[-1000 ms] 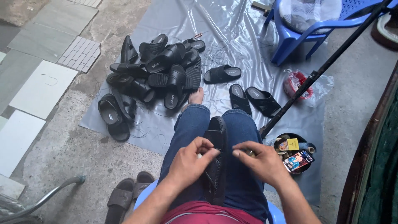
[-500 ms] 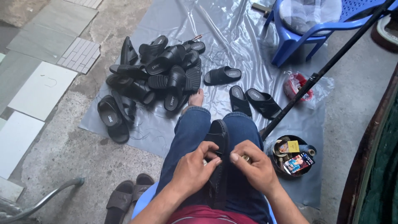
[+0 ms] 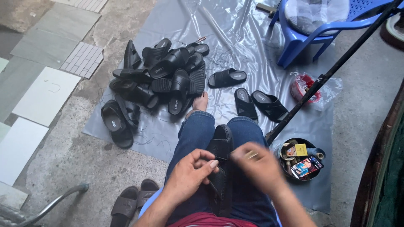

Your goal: The person sits on a blue plastic chair and sews a black slipper held on their lap. They use a needle and thread to stitch the upper part of the slipper repeatedly. A pile of similar black slippers is visible on a plastic sheet on the ground nearby.

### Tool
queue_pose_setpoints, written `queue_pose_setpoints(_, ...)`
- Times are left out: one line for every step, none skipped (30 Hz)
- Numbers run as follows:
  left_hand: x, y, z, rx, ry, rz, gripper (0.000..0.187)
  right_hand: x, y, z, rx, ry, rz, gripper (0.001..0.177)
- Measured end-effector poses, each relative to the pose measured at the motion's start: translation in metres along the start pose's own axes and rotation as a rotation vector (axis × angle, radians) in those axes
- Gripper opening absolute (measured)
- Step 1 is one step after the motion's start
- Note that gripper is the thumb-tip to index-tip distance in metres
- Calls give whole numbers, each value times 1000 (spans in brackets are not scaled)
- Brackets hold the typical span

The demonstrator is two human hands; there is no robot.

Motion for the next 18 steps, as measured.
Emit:
queue_pose_setpoints(-4, 1, 0, 12, 37, -162, 17, -15, 21, -3, 315, 54, -430, 12)
queue_pose_setpoints(-8, 2, 1, 19, 77, -321, 18, -23, 39, 0, 634, 108, -860, 26)
queue_pose_setpoints(-9, -3, -1, 18, 76, -322, 18, -50, 47, 1, 636, 109, -861, 26)
queue_pose_setpoints(-10, -4, -2, 68, 79, -391, 22, -84, 55, 0, 510, 321, -1199, 14)
queue_pose_setpoints(-11, -5, -2, 119, 83, -458, 26, -119, 64, 2, 352, 537, -1533, 15)
queue_pose_setpoints(-10, -4, 0, 124, 77, -461, 26, -118, 59, -2, 347, 544, -1532, 15)
queue_pose_setpoints(-8, -4, 2, 98, 53, -566, 24, -131, 58, 3, 395, 791, -1023, 12)
queue_pose_setpoints(-6, -2, 2, 78, 32, -670, 24, -145, 48, 4, 426, 993, -499, 12)
queue_pose_setpoints(-5, 7, 2, 89, 31, -671, 24, -134, 56, 11, 417, 1000, -499, 12)
queue_pose_setpoints(-2, 6, 5, -5, -25, -742, 27, -118, 47, 10, 173, 701, 39, 26)
queue_pose_setpoints(1, 4, 9, -100, -82, -810, 31, -87, 42, 12, -71, 360, 551, 45)
queue_pose_setpoints(2, 2, 8, -103, -83, -815, 31, -71, 31, 15, -67, 361, 548, 45)
queue_pose_setpoints(3, 1, 7, -92, -107, -853, 31, -45, 22, 15, -73, 171, 525, 43)
queue_pose_setpoints(4, -1, 8, -77, -126, -891, 30, -19, 11, 17, -87, -15, 498, 42)
queue_pose_setpoints(4, 3, 10, -77, -121, -896, 30, -14, 8, 16, -90, -12, 494, 42)
queue_pose_setpoints(6, 6, 13, -68, -172, -904, 27, -9, 5, 15, -92, -12, 482, 26)
queue_pose_setpoints(9, 10, 15, -59, -224, -912, 25, -4, 2, 14, -95, -12, 471, 13)
queue_pose_setpoints(7, 4, 12, -53, -220, -919, 25, -5, 1, 13, -98, -3, 470, 13)
Point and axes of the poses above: each hand's wrist, its own z-axis away from the middle knuckle, its own x-axis out of the palm, y = z × x, the point moved 5 cm from there along -z, towards the middle knuckle, and after that the axes turned 7 degrees about z, right-handed, at the moved point
